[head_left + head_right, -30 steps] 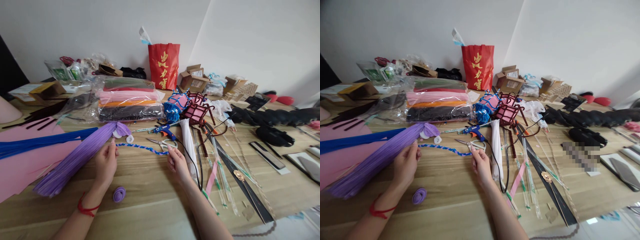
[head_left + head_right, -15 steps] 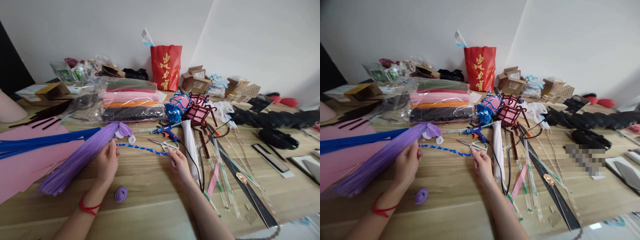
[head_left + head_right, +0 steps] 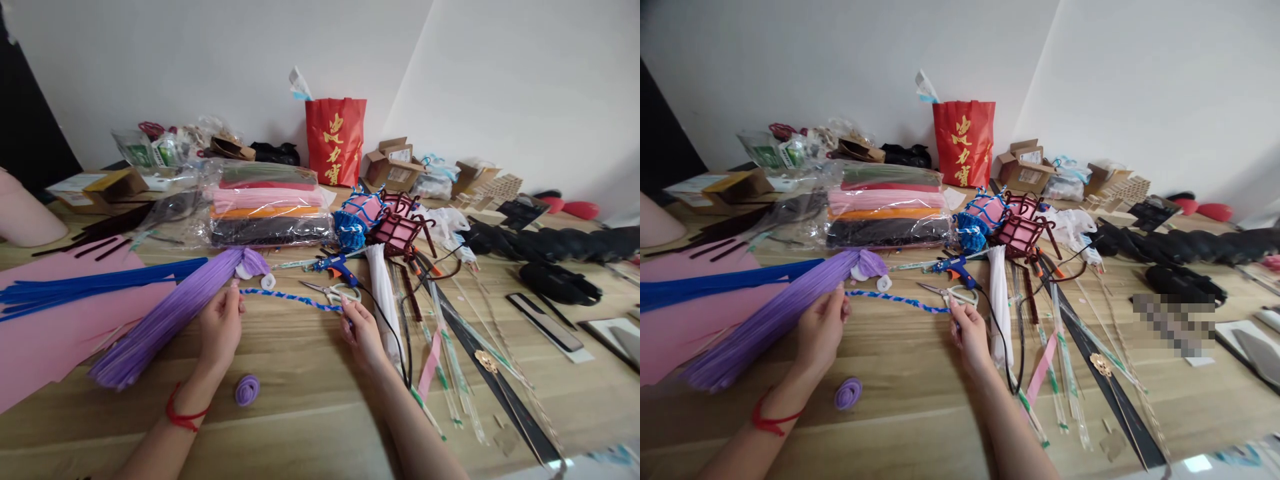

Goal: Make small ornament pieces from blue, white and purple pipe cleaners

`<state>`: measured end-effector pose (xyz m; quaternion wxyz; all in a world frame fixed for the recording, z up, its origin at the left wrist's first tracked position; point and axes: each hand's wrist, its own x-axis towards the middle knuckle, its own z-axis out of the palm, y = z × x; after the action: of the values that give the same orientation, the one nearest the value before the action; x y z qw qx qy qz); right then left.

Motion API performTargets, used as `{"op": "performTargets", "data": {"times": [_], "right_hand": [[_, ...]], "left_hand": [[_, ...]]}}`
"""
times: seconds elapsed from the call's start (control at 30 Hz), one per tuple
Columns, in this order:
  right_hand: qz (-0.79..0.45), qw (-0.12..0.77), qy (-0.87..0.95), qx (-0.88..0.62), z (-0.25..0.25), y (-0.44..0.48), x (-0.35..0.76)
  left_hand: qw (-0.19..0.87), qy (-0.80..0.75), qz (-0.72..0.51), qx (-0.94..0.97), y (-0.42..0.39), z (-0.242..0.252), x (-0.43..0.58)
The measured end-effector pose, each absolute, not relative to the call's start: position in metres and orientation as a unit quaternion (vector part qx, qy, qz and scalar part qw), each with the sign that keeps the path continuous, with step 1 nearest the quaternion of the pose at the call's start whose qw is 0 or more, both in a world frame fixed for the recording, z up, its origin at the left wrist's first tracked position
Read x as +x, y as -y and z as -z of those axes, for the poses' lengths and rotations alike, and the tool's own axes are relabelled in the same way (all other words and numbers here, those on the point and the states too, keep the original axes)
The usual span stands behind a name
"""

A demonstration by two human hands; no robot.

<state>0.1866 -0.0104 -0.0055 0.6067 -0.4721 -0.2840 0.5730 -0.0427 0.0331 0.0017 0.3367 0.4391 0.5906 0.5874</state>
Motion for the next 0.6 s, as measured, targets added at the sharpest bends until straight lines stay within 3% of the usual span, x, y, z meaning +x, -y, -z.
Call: {"op": "performTargets", "data": {"times": [0.6], "right_hand": [[-0.596,0.609,0.262,-0.453,0.008,0.0095,0.1908]], "left_hand": [[0.328,-0.592,-0.573,0.463,-0.033,0.002,-0.0437]]}}
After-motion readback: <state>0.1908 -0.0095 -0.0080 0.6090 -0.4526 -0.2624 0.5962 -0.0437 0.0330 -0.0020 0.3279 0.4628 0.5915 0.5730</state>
